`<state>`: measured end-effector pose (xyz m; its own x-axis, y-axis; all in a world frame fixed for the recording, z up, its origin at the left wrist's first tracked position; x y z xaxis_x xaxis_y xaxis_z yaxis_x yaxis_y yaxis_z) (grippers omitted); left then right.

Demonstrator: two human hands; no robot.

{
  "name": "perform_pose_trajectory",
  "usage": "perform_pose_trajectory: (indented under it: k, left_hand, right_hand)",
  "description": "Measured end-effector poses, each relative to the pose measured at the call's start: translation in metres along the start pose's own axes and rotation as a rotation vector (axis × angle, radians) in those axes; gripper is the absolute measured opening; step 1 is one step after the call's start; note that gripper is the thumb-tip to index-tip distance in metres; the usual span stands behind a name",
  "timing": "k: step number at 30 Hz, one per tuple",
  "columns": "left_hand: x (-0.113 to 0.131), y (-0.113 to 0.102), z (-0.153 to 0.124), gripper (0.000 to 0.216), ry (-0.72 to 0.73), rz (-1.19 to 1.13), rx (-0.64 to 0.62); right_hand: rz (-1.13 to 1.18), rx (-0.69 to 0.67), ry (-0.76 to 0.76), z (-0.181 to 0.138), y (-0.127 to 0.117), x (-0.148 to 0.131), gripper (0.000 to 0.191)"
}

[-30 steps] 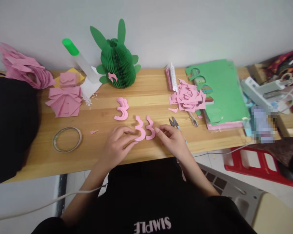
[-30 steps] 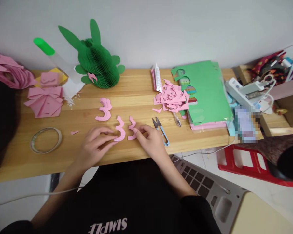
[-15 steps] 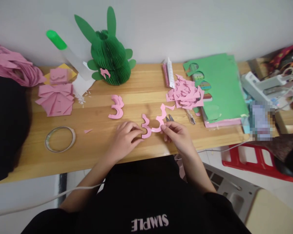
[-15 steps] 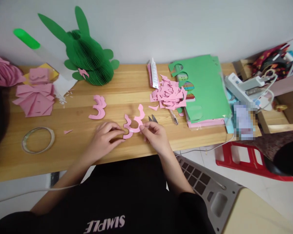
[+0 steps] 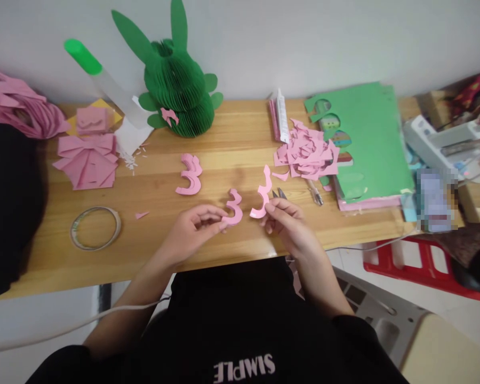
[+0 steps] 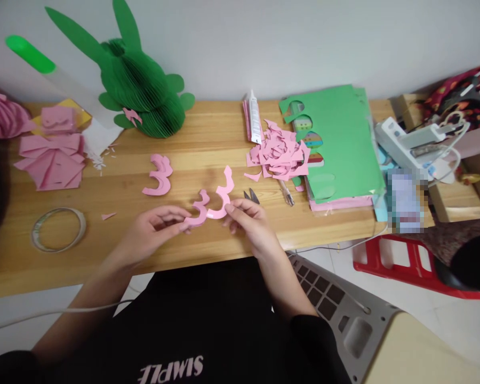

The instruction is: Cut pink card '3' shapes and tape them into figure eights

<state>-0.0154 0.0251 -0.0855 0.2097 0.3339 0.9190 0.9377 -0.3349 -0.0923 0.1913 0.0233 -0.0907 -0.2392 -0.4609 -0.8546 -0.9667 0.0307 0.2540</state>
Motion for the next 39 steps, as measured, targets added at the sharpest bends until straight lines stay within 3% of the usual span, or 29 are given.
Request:
perform_pose_trajectory:
  k: [8, 14, 22, 28, 33, 39]
  left_hand:
    - [-0.010, 0.002, 0.005, 0.018, -0.073, -0.271, 0.006]
    - [-0.009, 0.007, 0.005, 0.021, -0.121, -0.450, 0.034]
    - [-0.009, 0.006, 0.006, 0.019, -0.084, -0.449, 0.031]
    - [-0.007, 0.005, 0.005, 0.016, 0.000, -0.392, 0.009]
    - [0.001, 0.004, 0.003, 0.020, 0.099, -0.401, 0.028]
    - [0.028, 0.002, 0.001, 0.018, 0.349, -0.385, 0.038]
  right_hand:
    - [0.148, -0.113, 0.071, 0.003, 0.017, 0.008, 0.022]
    - [0.198, -0.091, 0.020, 0.003, 0.020, 0.012, 0.023]
    - [0.237, -0.102, 0.003, 0.003, 0.019, 0.011, 0.018]
    - [0.210, -0.134, 0.013, 0.004, 0.023, 0.011, 0.017]
    - [0.145, -0.111, -0.107, -0.003, 0.024, 0.000, 0.015]
    - [0.079, -0.076, -0.250, -0.021, 0.027, -0.026, 0.006]
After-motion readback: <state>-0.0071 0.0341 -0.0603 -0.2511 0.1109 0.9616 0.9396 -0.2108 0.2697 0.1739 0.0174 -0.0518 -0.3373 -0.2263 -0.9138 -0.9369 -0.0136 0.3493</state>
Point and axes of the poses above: each hand's wrist, its own z-axis towards the middle knuckle, its own y-axis out of the palm, x = y × z, the point moved 4 cm from there along z, towards the middle knuckle
